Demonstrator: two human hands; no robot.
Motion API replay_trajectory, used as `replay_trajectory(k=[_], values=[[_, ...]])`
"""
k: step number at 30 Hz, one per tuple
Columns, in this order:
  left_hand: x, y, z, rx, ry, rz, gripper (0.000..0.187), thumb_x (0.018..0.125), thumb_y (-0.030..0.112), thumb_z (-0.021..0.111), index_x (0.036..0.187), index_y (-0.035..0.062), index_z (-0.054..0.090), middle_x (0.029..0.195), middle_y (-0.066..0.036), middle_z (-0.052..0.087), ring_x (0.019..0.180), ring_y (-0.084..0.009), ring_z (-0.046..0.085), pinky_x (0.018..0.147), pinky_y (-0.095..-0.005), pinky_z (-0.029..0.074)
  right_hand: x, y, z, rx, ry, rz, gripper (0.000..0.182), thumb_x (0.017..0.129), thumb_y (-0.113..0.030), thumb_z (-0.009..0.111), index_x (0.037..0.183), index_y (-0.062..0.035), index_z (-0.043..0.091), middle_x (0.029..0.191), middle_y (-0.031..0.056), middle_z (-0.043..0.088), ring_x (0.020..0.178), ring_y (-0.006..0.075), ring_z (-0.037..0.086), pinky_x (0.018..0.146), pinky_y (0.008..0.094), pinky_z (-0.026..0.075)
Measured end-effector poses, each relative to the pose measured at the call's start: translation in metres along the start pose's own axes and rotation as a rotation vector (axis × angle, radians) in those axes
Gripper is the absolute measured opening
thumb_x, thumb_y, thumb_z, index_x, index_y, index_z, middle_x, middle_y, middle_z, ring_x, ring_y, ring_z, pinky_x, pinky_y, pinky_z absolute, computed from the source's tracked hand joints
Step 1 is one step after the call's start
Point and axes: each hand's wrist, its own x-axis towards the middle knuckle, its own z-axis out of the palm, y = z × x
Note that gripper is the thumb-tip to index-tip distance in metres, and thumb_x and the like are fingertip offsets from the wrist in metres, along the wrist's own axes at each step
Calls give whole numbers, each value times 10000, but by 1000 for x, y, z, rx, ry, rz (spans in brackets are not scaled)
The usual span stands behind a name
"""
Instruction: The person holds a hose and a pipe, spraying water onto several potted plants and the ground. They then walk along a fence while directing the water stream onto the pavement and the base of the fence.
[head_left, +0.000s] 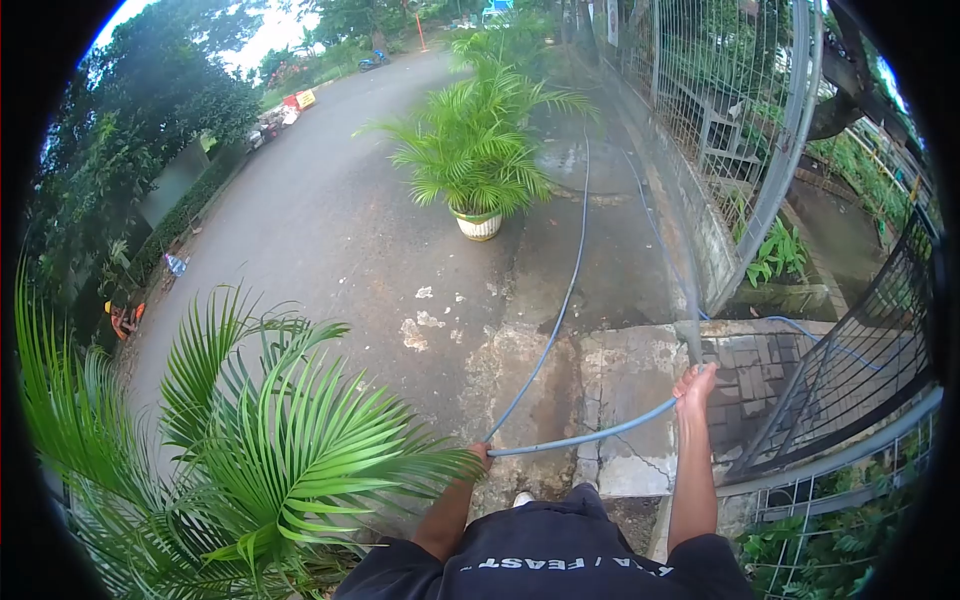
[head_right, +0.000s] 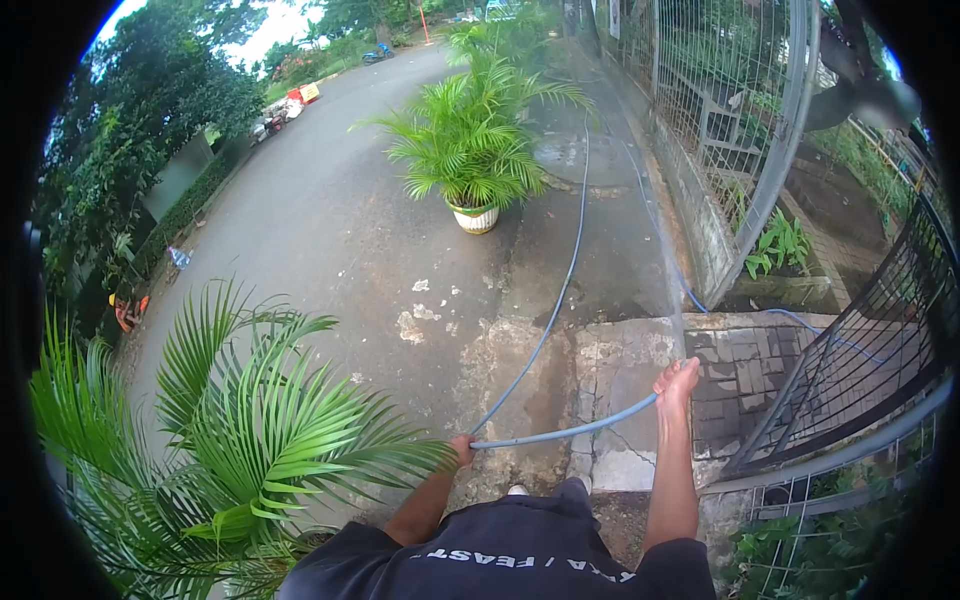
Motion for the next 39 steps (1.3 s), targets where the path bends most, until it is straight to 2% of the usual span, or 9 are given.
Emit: replay_trajectory(k=[11,13,23,25,29,31,35,38,39], values=[[-1,-3,2,10,83,29,220,834,321,628,841,112,699,831,-176,655,753,-372,648,666,-457,498,6,-6,30,26,19,-22,519,949,-563,263,636,-157,345,484,-35,227,362,130,193,355,299,154],[9,-20,20,-47,179,141,259,779,326,689,836,73,680,747,-187,636,675,-366,627,629,-473,494,8,-6,34,39,11,-21,508,949,-549,265,635,-157,345,483,-35,228,362,129,195,354,300,156],[10,-23,31,-108,160,104,271,803,329,673,802,59,673,698,-190,618,635,-372,602,593,-470,465,3,-11,56,41,-4,-29,487,947,-523,269,645,-152,357,478,-31,239,358,133,211,348,297,167],[12,-29,36,-21,247,226,262,803,325,677,799,64,666,684,-178,611,619,-370,590,582,-474,455,4,-9,59,35,-11,-37,485,948,-521,268,648,-151,360,478,-30,241,358,135,213,348,298,170],[13,-42,48,-37,305,281,266,799,336,686,788,72,659,670,-170,603,612,-361,589,574,-470,451,1,-10,66,24,-37,-18,480,949,-514,262,654,-150,365,478,-27,245,356,137,221,346,301,179],[13,-44,51,-51,135,118,231,841,310,642,930,106,704,898,-202,639,843,-364,630,733,-449,485,6,-6,66,26,-39,-25,481,949,-514,261,653,-150,365,478,-26,246,356,137,222,344,301,180],[16,-54,62,-121,86,95,227,837,306,652,925,105,706,897,-199,641,839,-358,632,732,-444,485,14,-1,65,24,-34,-29,479,946,-514,266,648,-151,364,475,-25,246,353,138,221,342,302,178],[12,-53,61,-30,196,152,218,834,294,656,926,103,708,872,-196,642,824,-360,634,723,-442,486,13,-2,66,15,-32,-22,480,942,-517,273,645,-152,364,471,-24,246,350,138,221,339,302,177],[12,-51,61,-48,250,217,228,813,327,670,838,100,669,769,-181,613,720,-350,606,652,-447,469,13,-2,66,15,-32,-22,480,942,-517,273,645,-152,364,471,-24,246,350,138,221,339,302,177]])
